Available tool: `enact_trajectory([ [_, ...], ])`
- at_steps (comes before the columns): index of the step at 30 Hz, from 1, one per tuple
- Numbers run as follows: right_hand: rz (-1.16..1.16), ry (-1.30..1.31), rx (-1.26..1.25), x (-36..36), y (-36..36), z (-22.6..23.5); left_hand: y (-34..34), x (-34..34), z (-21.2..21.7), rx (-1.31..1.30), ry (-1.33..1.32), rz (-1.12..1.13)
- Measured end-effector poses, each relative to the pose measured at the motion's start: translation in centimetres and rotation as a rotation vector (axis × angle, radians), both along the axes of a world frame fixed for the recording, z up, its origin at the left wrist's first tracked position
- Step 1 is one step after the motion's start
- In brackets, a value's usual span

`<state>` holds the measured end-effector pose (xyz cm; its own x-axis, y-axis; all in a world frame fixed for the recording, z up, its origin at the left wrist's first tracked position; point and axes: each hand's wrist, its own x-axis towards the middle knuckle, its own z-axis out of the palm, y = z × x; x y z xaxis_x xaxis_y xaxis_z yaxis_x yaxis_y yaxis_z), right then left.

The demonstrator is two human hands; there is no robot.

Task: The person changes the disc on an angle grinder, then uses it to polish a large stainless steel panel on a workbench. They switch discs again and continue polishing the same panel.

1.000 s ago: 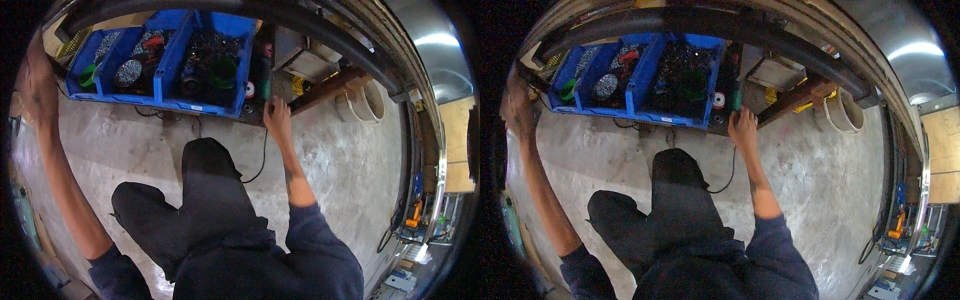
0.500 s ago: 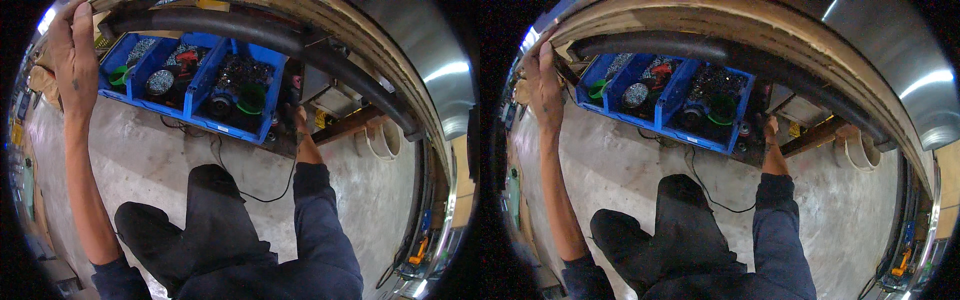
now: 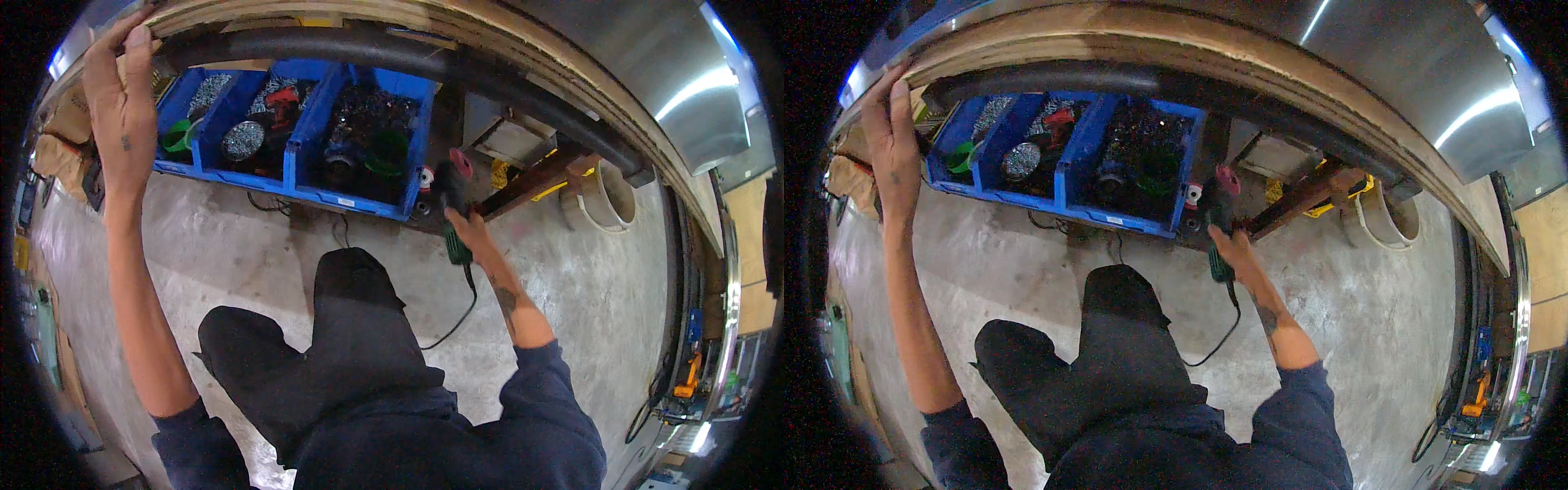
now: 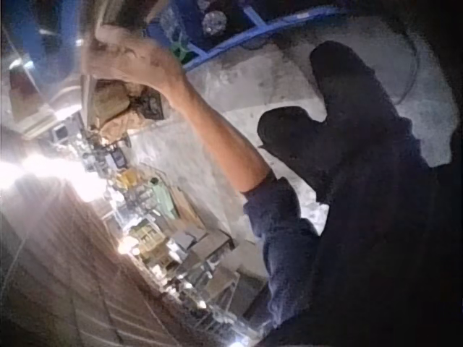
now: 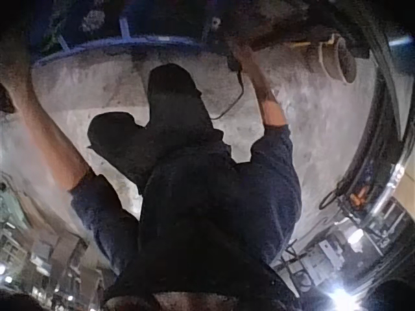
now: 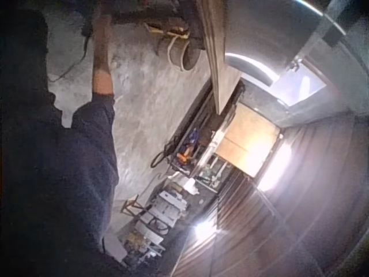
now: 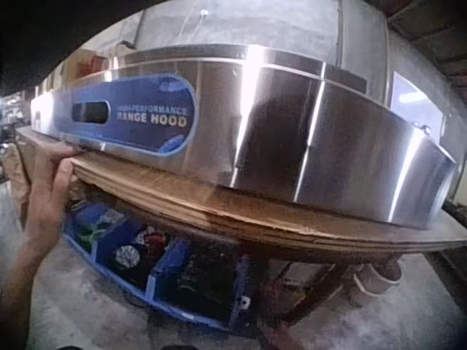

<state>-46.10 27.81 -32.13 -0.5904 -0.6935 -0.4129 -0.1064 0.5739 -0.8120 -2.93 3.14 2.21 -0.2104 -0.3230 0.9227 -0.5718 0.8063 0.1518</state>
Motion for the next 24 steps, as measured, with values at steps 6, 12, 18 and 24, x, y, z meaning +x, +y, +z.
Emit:
enact_trajectory([
  [6,0.010,-0.256,0.094,6.5,12.5,7.2,4.0,-0.8,-2.0,-0.086,0.145,-0.022],
  [12,0.316,-0.439,-0.122,15.2,14.9,14.1,22.9,-5.5,-20.8,1.773,0.667,-0.446],
  [18,0.642,-0.255,-0.259,25.1,10.3,14.9,24.3,-3.7,-23.4,2.112,1.550,-0.890],
  [24,0.678,0.206,-0.218,21.9,2.8,16.3,23.1,2.3,-24.6,1.946,1.712,-0.887],
])
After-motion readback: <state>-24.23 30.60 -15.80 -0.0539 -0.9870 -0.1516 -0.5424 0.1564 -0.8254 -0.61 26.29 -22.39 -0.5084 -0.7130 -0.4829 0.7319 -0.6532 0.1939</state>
